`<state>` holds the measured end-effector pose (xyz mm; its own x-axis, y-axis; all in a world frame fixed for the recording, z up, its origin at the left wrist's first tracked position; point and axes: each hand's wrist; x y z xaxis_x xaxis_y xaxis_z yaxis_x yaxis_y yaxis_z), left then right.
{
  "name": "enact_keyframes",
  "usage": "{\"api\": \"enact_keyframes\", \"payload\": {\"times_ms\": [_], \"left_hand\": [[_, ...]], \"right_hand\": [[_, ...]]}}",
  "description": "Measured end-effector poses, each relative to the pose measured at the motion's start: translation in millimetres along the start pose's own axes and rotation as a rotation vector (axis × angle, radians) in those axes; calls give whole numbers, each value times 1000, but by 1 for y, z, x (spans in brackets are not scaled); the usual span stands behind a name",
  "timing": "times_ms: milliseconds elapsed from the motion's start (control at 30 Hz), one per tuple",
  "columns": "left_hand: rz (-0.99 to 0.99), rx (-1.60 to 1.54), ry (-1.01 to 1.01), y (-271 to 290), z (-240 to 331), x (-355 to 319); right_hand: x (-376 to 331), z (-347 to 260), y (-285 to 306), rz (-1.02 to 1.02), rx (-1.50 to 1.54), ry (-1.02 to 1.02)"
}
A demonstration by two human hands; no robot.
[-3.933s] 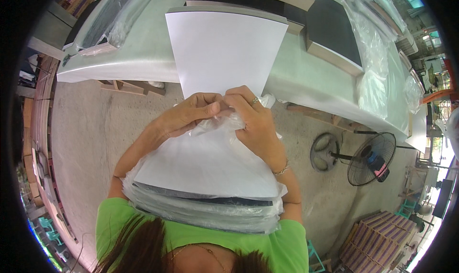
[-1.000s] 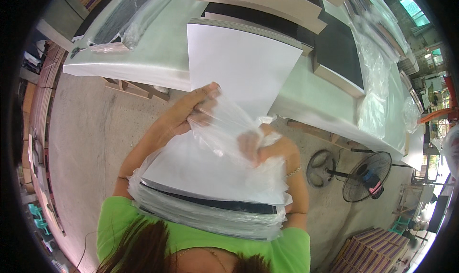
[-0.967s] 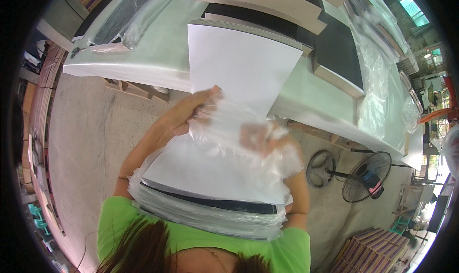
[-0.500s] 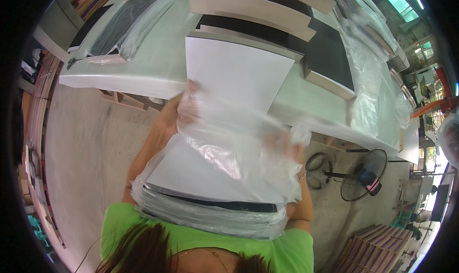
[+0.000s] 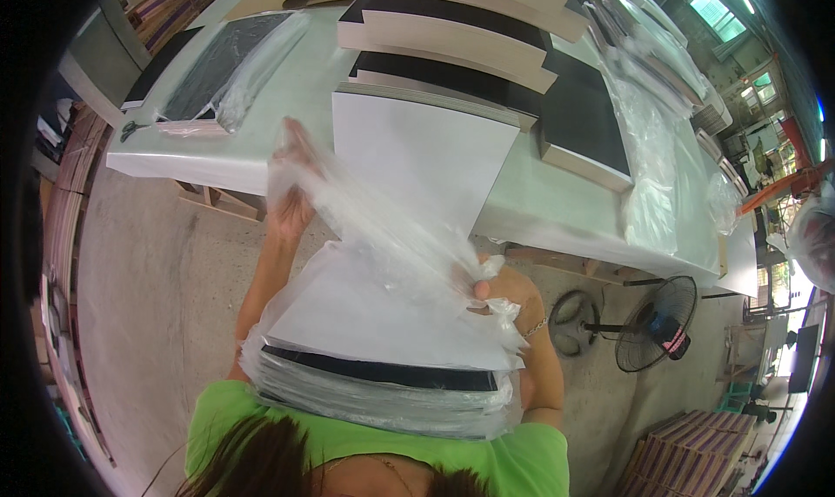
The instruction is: The person wraps individual black panels in clear plastic bags, tucking the plastic around the edges and stacking the wrapped items on top of one another on the workspace.
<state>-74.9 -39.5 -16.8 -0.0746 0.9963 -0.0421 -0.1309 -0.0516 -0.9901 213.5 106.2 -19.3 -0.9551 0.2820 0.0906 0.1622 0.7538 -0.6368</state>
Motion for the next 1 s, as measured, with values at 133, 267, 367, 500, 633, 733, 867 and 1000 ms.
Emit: {"api": "enact_keyframes", "payload": {"times_ms": [133,267,367,500,633,733,867,1000], "left_hand": [[-168,350,383,39,2,-12],[-427,1075,705,70,-15,-9],[-319,1059,443,127,0,-18],[-205,295,-16,79,32,-33],[-8,518,-59,37,63,-16],[268,961,-146,-2,60,-8],[356,1459,-466,-3,64,10],[688,1825,-876,-47,22,36]], "right_hand": [[5,-14,2,-6,425,219],[15,-23,8,-51,855,301],[14,-18,7,-4,877,278],[-6,-5,13,222,-118,172],[-15,-7,34,-8,-270,-260],[-18,-19,20,261,-300,-145],[28,-72,-4,596,-738,7],[57,-80,31,690,-1185,451]]}}
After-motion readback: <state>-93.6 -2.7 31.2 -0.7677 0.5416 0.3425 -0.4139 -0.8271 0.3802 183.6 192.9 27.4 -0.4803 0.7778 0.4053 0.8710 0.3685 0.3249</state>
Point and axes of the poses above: each hand's wrist, its own x-axis towards the middle knuckle, its own y-axis out of the back of the hand, z = x × y, and after that the axes turned 12 degrees about y, right-handed
